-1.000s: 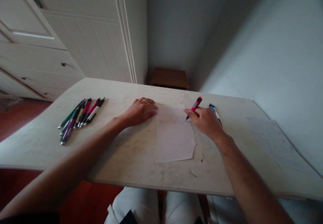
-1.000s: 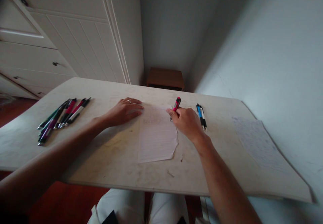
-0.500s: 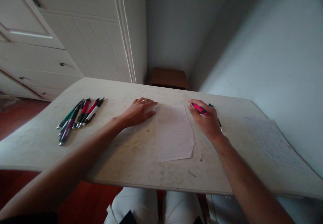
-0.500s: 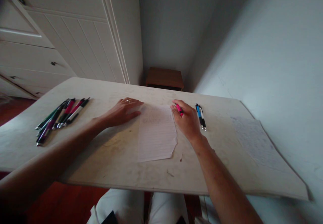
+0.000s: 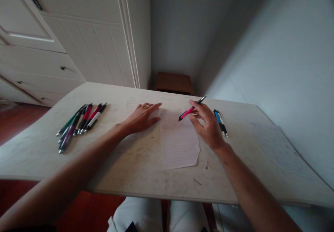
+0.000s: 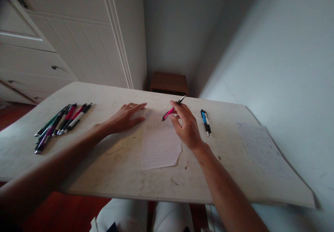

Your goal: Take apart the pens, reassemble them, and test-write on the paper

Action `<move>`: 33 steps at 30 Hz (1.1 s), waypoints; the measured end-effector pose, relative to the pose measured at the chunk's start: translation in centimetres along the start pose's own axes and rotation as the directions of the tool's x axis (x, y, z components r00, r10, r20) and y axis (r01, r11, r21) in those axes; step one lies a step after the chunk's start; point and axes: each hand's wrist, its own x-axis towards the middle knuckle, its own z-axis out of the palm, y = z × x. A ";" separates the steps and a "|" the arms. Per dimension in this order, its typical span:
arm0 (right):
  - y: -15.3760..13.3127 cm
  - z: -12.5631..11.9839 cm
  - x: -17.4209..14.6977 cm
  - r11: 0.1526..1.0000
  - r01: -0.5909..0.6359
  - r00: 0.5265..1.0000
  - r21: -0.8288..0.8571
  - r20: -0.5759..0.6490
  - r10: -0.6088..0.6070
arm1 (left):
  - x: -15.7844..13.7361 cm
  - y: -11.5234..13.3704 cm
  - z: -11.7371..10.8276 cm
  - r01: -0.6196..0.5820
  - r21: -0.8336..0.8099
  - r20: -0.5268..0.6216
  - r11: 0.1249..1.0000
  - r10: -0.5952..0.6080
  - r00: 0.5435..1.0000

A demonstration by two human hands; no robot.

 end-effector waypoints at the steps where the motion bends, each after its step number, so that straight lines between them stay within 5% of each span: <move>1: -0.1 0.1 0.0 1.000 0.022 1.000 -0.010 0.005 -0.022 | 0.0 0.0 0.0 -0.001 0.002 -0.002 1.000 0.001 1.000; 7: -0.1 1.2 -0.3 0.984 0.178 0.975 -0.007 0.139 -0.175 | 0.0 0.0 0.0 0.011 0.018 0.007 1.000 -0.011 1.000; 14: -0.7 2.5 -0.5 0.983 0.183 0.968 0.030 0.171 -0.185 | 0.0 0.1 0.0 0.018 0.035 0.007 0.999 -0.018 1.000; 19: -0.2 3.8 -1.1 0.957 0.290 0.902 0.000 0.334 -0.274 | 0.0 0.3 -0.1 0.025 0.046 0.020 0.999 -0.026 0.999; 33: 0.2 3.0 -1.0 0.968 0.247 0.931 0.050 0.264 -0.251 | 0.0 0.1 -0.3 -0.051 0.045 0.007 0.998 0.051 0.999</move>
